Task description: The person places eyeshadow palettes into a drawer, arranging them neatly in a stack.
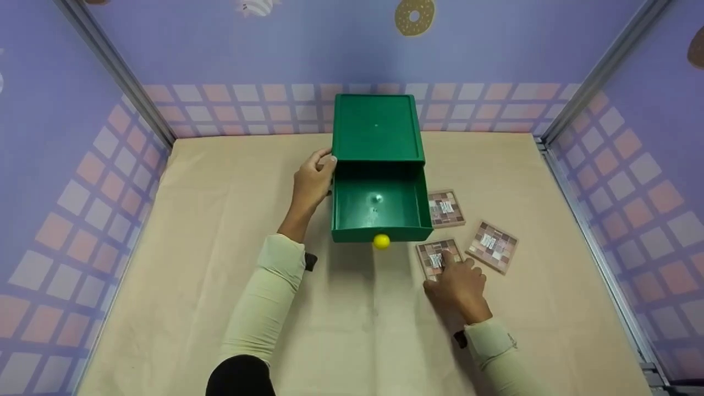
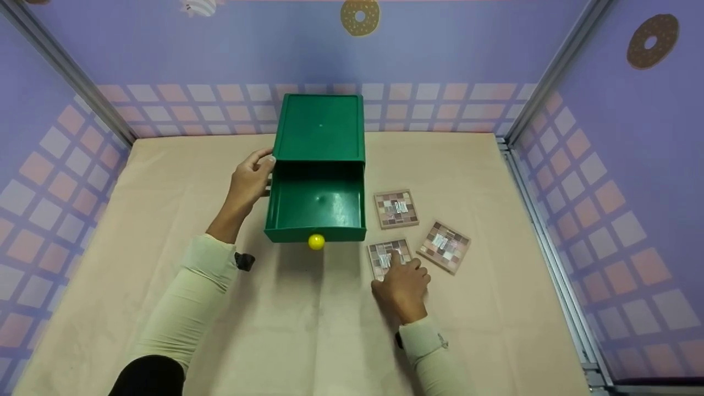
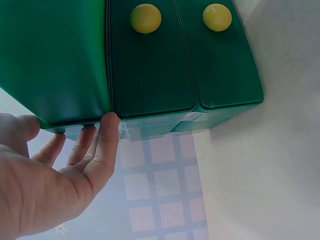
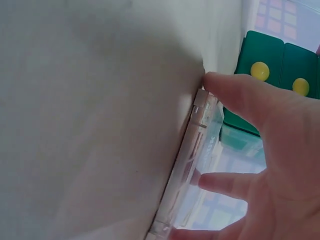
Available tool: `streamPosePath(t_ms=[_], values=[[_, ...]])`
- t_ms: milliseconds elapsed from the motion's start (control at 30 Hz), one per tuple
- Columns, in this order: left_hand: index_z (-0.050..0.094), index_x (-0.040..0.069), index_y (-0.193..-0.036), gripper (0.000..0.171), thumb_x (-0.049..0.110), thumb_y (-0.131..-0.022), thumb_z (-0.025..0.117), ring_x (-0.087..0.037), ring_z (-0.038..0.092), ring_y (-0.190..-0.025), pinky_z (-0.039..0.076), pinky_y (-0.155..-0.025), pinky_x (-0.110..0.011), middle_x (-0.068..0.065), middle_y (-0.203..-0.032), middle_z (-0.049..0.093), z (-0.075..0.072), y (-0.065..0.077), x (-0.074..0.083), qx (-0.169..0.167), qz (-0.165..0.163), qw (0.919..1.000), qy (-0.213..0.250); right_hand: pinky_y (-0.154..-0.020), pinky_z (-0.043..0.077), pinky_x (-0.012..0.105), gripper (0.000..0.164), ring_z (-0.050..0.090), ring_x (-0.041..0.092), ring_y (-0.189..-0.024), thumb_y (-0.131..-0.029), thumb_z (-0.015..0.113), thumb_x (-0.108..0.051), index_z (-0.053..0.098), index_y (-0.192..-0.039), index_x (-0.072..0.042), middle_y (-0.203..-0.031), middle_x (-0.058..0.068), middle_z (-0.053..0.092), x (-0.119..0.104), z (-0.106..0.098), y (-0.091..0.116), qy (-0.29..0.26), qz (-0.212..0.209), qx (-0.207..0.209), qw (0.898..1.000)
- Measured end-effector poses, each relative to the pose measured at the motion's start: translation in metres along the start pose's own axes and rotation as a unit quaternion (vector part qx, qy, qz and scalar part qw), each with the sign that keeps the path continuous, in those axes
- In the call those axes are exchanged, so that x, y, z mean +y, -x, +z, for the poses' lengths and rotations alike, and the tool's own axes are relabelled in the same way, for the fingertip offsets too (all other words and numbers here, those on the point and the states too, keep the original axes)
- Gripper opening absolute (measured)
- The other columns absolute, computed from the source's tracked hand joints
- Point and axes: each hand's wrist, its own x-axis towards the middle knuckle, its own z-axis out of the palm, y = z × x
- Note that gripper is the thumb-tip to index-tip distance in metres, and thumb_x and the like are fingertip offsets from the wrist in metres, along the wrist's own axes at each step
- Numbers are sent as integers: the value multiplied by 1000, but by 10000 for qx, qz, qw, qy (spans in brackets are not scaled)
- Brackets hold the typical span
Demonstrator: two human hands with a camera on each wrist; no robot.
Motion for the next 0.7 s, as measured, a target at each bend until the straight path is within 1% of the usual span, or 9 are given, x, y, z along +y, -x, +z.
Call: streamPosePath(t_ms=[67,133,200,267,367,433,467,600,700], values=[[55,29,-146,45,44,-105,49,-23,67,-96,61,-78,-43,-8,-120,71,0,0,0,13,-5,10000,-51,-84,46,64,84,57,50,-99,-80,76,-46,47,-148,-9,-116,34,57,2,-1,0,-103,-10,23,9999],[55,28,-146,44,44,-104,49,-23,67,-96,61,-75,-40,-8,-119,71,1,0,0,33,-2,10000,-89,-86,46,66,85,56,52,-103,-81,78,-48,46,-150,-10,-121,36,56,4,-5,0,-230,-35,38,9997],[56,29,-146,44,43,-104,50,-23,67,-96,60,-71,-35,-7,-119,71,1,0,0,67,16,9999,-136,-86,47,66,87,56,54,-105,-81,79,-51,46,-151,-11,-125,38,54,6,-11,-1,-287,-95,72,9995],[56,28,-146,44,43,-104,50,-26,68,-96,59,-70,-33,-8,-118,72,0,0,0,77,41,9999,-137,-85,48,66,88,56,56,-106,-81,79,-50,45,-152,-12,-129,40,52,8,-19,-2,-379,-174,134,9990],[56,29,-146,45,44,-104,49,-26,68,-97,59,-70,-32,-7,-120,71,0,0,1,71,44,9999,-147,-83,50,66,86,57,57,-107,-81,78,-48,45,-152,-11,-130,42,51,9,-36,-4,-486,-392,411,9972],[56,29,-146,45,44,-104,49,-25,68,-97,58,-70,-32,-7,-121,71,-1,1,2,64,46,9999,-154,-84,50,67,84,56,58,-109,-83,77,-44,45,-153,-9,-132,43,49,8,-47,-4,-657,-515,610,9946],[56,29,-146,45,44,-104,49,-23,67,-96,58,-70,-32,-7,-121,71,-1,1,3,69,44,9998,-156,-87,49,68,82,55,58,-111,-84,76,-43,46,-152,-9,-134,43,48,8,-53,-4,-708,-576,744,9930],[56,28,-146,45,44,-105,49,-20,66,-90,58,-70,-33,-7,-119,72,-1,2,3,75,72,9998,-147,-95,44,71,79,51,58,-120,-85,76,-42,47,-150,-9,-141,42,45,6,-75,-7,-1087,-728,1216,9839],[56,28,-146,45,44,-105,49,-21,66,-86,59,-73,-39,-7,-118,72,0,2,2,62,72,9998,-148,-98,42,73,80,49,58,-124,-82,80,-42,50,-149,-10,-142,40,46,3,-90,-11,-1432,-818,1613,9730]])
